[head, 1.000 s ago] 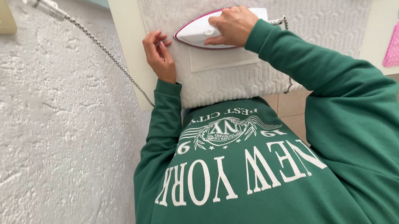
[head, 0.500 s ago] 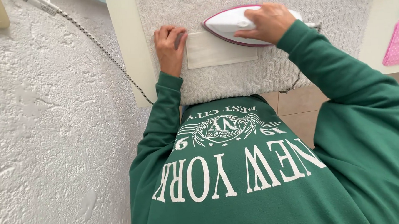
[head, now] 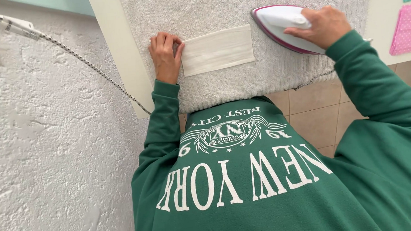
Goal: The recorder is ironing and folding small rectangular pieces of white fabric on an ironing surface.
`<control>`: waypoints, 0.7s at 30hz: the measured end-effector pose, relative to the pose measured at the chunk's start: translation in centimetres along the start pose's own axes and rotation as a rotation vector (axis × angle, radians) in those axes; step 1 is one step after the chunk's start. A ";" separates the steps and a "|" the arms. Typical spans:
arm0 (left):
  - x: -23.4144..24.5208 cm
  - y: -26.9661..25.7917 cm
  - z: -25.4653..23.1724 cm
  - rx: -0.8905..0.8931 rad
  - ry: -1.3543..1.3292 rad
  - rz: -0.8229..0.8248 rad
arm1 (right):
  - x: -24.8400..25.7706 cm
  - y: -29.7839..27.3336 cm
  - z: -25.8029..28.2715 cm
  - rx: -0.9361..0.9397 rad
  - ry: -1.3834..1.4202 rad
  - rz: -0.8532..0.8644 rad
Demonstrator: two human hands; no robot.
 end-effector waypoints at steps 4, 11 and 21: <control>0.8 -0.1 -1.1 -0.027 -0.062 -0.009 | -0.1 -1.2 -2.0 -0.118 0.166 0.022; 1.6 -1.3 -2.7 -0.022 -0.309 -0.024 | 5.9 6.6 6.4 0.143 0.380 -0.592; 6.4 -0.9 -6.9 0.028 -0.636 -0.022 | 1.3 10.4 9.3 0.443 0.657 0.052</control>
Point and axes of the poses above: each hand's wrist, its own y-axis towards the middle knuckle, its own x-axis out of the back of the hand, z = x × y, the point moved 3 cm from there along y, towards the middle knuckle, and after that the axes turned 12 degrees about -y, right-handed, at the moved point
